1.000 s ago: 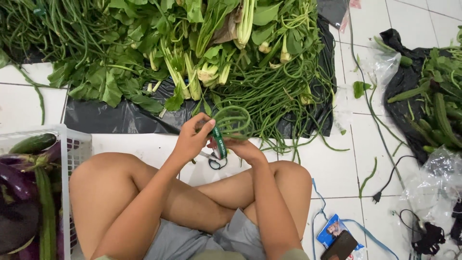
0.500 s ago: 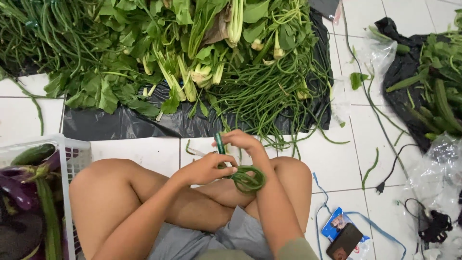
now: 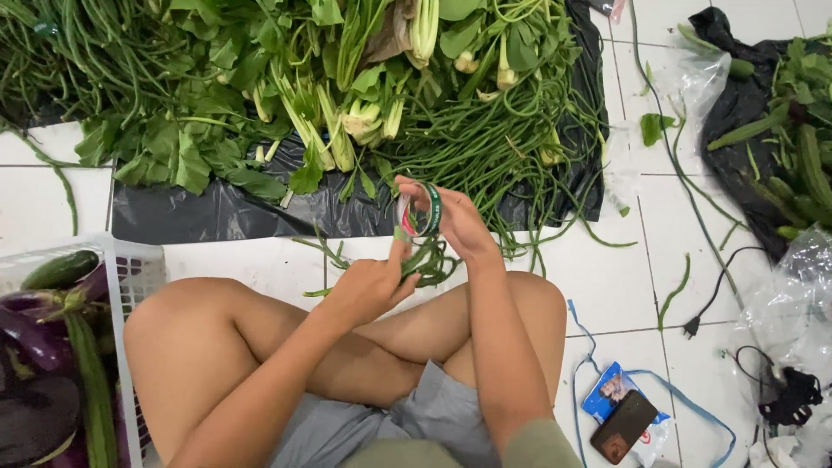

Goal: Gathering long beans from a pile and tying them into a bunch using a plastic tie.

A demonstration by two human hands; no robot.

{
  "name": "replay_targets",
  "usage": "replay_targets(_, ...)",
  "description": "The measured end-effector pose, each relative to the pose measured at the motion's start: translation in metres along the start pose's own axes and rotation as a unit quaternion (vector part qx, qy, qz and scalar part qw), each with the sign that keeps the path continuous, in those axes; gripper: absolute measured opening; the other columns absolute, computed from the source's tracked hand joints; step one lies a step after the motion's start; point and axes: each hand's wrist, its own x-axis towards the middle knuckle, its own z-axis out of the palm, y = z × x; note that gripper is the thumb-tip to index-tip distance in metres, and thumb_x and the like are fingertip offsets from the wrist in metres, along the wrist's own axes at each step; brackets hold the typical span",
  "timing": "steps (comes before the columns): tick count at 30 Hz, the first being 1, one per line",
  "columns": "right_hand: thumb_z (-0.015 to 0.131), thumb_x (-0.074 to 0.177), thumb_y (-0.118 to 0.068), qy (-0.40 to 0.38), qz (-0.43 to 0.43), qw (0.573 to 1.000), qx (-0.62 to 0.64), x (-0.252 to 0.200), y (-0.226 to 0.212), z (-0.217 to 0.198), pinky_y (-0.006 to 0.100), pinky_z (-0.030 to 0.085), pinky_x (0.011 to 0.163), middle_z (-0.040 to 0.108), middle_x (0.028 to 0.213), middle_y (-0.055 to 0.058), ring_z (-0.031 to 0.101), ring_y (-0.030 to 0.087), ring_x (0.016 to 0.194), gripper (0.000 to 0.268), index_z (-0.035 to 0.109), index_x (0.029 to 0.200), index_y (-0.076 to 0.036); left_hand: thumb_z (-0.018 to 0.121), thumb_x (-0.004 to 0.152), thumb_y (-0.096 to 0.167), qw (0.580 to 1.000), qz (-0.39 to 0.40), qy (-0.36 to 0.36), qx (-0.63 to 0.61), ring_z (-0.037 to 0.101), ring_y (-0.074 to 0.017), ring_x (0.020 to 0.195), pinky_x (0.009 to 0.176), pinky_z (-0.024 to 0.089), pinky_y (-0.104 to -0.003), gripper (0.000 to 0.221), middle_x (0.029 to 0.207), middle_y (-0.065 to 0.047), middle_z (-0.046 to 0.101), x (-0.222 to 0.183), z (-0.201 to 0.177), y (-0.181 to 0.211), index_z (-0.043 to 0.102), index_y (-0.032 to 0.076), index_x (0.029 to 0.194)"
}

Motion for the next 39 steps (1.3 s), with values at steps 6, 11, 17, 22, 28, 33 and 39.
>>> replay_targets(6,0.043,0.109,-0.011,-0.065,-0.116,0.99,-0.044,-0.019,-0.02,0.02,0.06,0.022,0.125,0.048,0.151,0.028,0.037,0.044,0.147,0.036,0.068,0.127,0.008,0.06,0.099,0.04,0.957,-0.158,0.015,-0.241,0.074,-0.0413,0.083,0.078,0.056,-0.052,0.044,0.081,-0.014,0.076,0.003,0.0,-0.011,0.03,0.015,0.118)
replay_targets(11,0.052,0.096,-0.021,-0.077,-0.129,0.986,-0.076,-0.034,-0.031,0.044,0.049,0.025,0.123,0.052,0.15,0.022,0.042,0.034,0.141,0.037,0.079,0.111,0.0,0.056,0.101,0.034,0.927,-0.211,-0.008,-0.311,0.075,-0.0371,0.091,0.082,0.056,-0.049,0.047,0.094,-0.018,0.079,0.012,-0.011,-0.021,0.043,0.004,0.135)
replay_targets(17,0.054,0.097,-0.025,-0.066,-0.13,0.98,-0.137,-0.049,-0.032,0.053,0.045,0.026,0.121,0.051,0.153,0.021,0.041,0.031,0.139,0.036,0.081,0.106,-0.003,0.054,0.102,0.031,0.923,-0.273,0.079,-0.26,0.07,-0.0462,0.108,0.092,0.055,-0.056,0.052,0.109,-0.03,0.073,0.025,-0.013,-0.033,0.057,-0.009,0.135)
replay_targets(22,0.057,0.1,-0.01,-0.033,-0.119,0.983,-0.134,-0.058,-0.018,0.052,0.043,0.037,0.113,0.061,0.138,0.022,0.053,0.03,0.131,0.024,0.077,0.099,0.003,0.05,0.104,0.018,0.886,-0.277,0.202,-0.311,0.066,-0.032,0.069,0.062,0.051,-0.046,0.032,0.073,-0.021,0.064,0.032,-0.007,-0.06,0.066,-0.009,0.112)
replay_targets(28,0.055,0.108,-0.018,0.039,-0.075,0.985,-0.148,-0.065,-0.033,0.067,0.034,0.051,0.087,0.067,0.082,0.013,0.063,0.019,0.083,0.038,0.073,0.082,0.002,0.048,0.106,0.019,0.831,-0.262,0.202,-0.448,0.052,-0.0113,0.044,0.045,0.046,-0.024,0.034,0.048,0.0,0.049,0.033,-0.015,-0.059,0.059,0.009,0.075)
replay_targets(33,0.051,0.11,-0.033,0.09,-0.046,0.979,-0.175,-0.064,-0.031,0.056,0.033,0.059,0.075,0.068,0.058,0.012,0.068,0.016,0.062,0.052,0.074,0.077,0.0,0.046,0.109,0.013,0.744,-0.167,0.126,-0.635,0.039,-0.0094,0.047,0.045,0.04,-0.026,0.029,0.061,0.002,0.036,0.032,-0.027,-0.058,0.053,0.007,0.082)
replay_targets(39,0.045,0.112,-0.026,0.073,-0.079,0.972,-0.208,-0.066,-0.019,0.056,0.036,0.06,0.077,0.058,0.048,0.012,0.07,0.021,0.055,0.042,0.07,0.09,0.0,0.059,0.097,0.002,0.738,-0.098,0.115,-0.658,0.036,-0.0107,0.052,0.052,0.038,-0.027,0.011,0.06,-0.001,0.038,0.021,-0.036,-0.04,0.054,0.003,0.088)
